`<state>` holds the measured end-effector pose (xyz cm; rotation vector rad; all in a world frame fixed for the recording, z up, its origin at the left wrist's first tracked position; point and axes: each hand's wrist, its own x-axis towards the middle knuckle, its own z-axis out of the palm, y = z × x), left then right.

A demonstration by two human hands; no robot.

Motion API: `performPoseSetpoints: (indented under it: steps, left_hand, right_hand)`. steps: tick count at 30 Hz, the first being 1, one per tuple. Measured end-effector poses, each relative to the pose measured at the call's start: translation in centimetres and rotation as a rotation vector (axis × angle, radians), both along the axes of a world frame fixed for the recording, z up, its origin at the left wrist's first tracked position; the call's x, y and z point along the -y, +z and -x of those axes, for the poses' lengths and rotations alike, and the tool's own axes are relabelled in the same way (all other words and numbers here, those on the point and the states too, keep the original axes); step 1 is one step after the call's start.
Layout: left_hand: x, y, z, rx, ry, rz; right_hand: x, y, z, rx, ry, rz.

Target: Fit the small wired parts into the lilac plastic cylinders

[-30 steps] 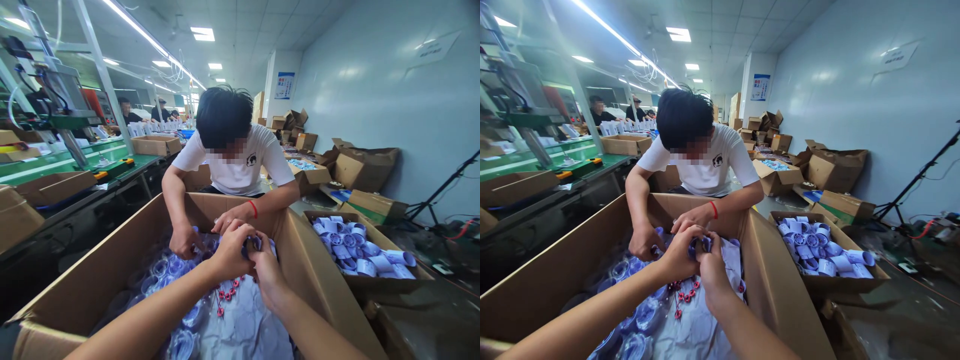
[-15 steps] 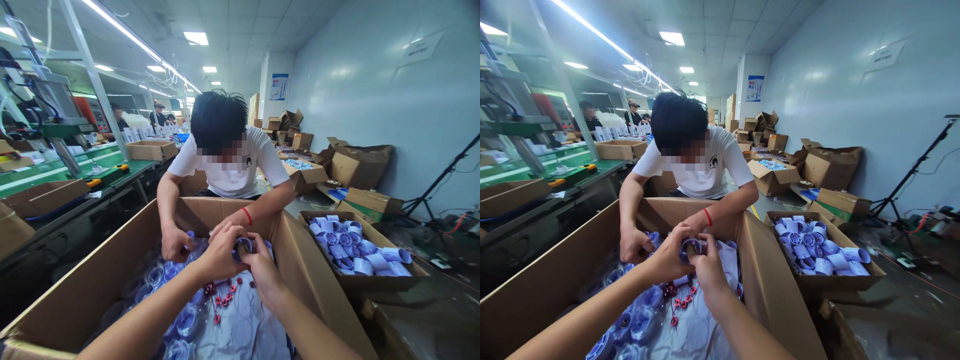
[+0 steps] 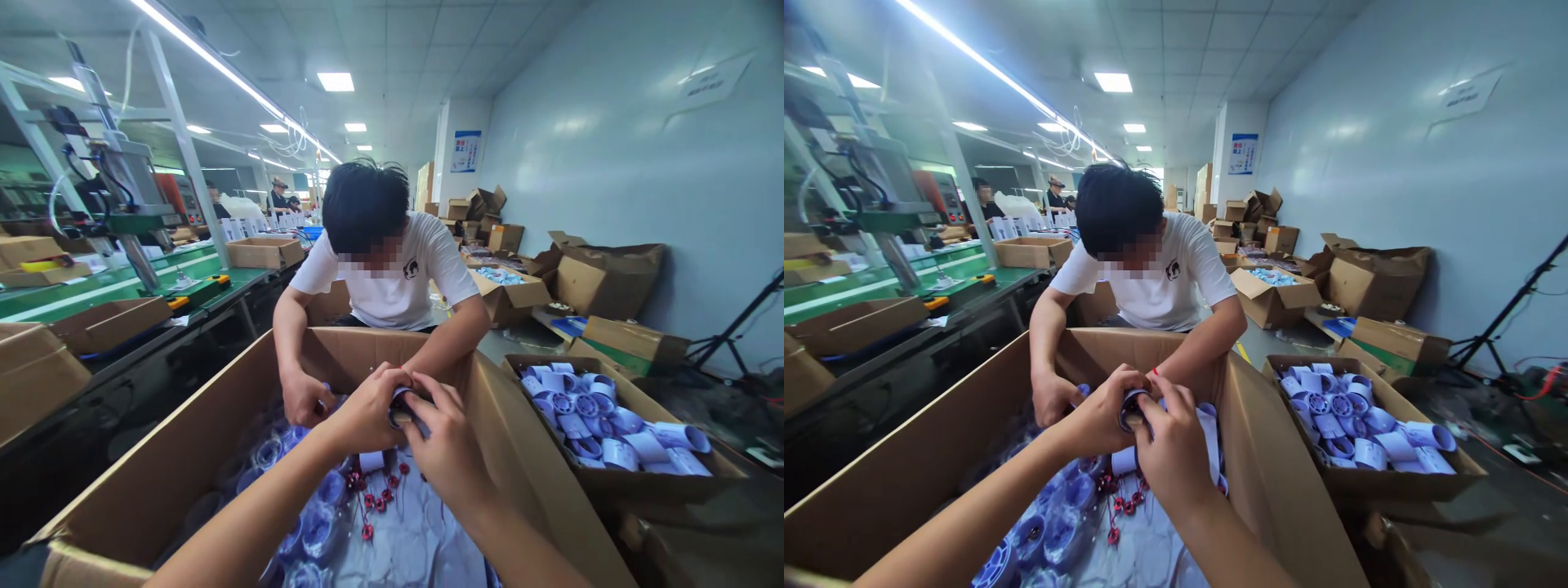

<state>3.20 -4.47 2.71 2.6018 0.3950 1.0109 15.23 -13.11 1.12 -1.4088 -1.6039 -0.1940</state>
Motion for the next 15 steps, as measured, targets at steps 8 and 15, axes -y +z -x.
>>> performPoseSetpoints:
  steps: [8,15]
  left_hand:
    - [1.0,0.6,-0.3,0.021,-0.047,0.021]
    - [1.2,0.4,-0.2,0.008,0.028,0.01]
  right_hand:
    - [0.6,0.5,0.6,0.094,-0.121,-0.044]
    - [0.5,0.3,0.8,0.075,-0.141,-0.055]
